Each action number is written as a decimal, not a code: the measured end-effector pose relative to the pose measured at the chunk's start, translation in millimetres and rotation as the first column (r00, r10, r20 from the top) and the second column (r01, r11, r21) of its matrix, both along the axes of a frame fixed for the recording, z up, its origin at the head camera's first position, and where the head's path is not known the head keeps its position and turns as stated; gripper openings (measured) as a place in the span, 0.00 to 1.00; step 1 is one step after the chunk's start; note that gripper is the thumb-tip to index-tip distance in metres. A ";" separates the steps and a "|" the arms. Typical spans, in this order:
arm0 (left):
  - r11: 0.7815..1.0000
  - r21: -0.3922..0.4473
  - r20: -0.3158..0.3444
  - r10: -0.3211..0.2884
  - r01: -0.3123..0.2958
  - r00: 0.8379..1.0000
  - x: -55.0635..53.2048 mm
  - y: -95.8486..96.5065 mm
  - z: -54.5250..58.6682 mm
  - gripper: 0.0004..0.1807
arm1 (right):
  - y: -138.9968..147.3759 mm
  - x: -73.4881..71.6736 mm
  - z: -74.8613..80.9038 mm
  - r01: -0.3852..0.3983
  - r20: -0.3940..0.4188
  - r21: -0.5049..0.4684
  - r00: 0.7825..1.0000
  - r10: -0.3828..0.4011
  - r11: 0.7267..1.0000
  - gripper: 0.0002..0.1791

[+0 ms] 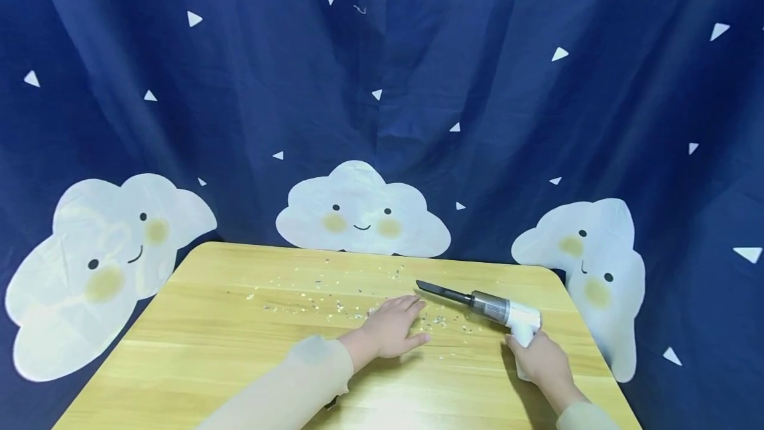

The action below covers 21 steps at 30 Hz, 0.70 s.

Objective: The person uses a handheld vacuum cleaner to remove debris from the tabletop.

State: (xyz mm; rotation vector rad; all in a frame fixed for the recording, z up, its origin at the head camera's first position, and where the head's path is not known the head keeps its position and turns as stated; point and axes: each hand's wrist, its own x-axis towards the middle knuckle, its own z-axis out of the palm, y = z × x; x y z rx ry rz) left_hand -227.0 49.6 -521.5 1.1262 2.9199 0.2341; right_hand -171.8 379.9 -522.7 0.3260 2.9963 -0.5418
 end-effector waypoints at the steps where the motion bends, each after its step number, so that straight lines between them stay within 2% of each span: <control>1: 1.000 0.002 -0.007 -0.002 0.002 1.000 0.1 0.5 0.5 0.42 | -1.3 0.6 1.7 -0.011 -0.005 0.006 1.000 0.011 1.000 0.49; 7: 1.000 -0.003 -0.021 0.002 -0.003 1.000 1.6 4.5 5.2 0.42 | -8.1 3.4 7.3 -0.039 -0.037 0.027 0.999 0.040 0.999 0.53; 21: 1.000 0.031 -0.006 0.005 -0.005 1.000 8.3 9.1 13.0 0.40 | -25.0 8.7 15.7 -0.040 -0.090 0.006 0.995 0.040 0.999 0.44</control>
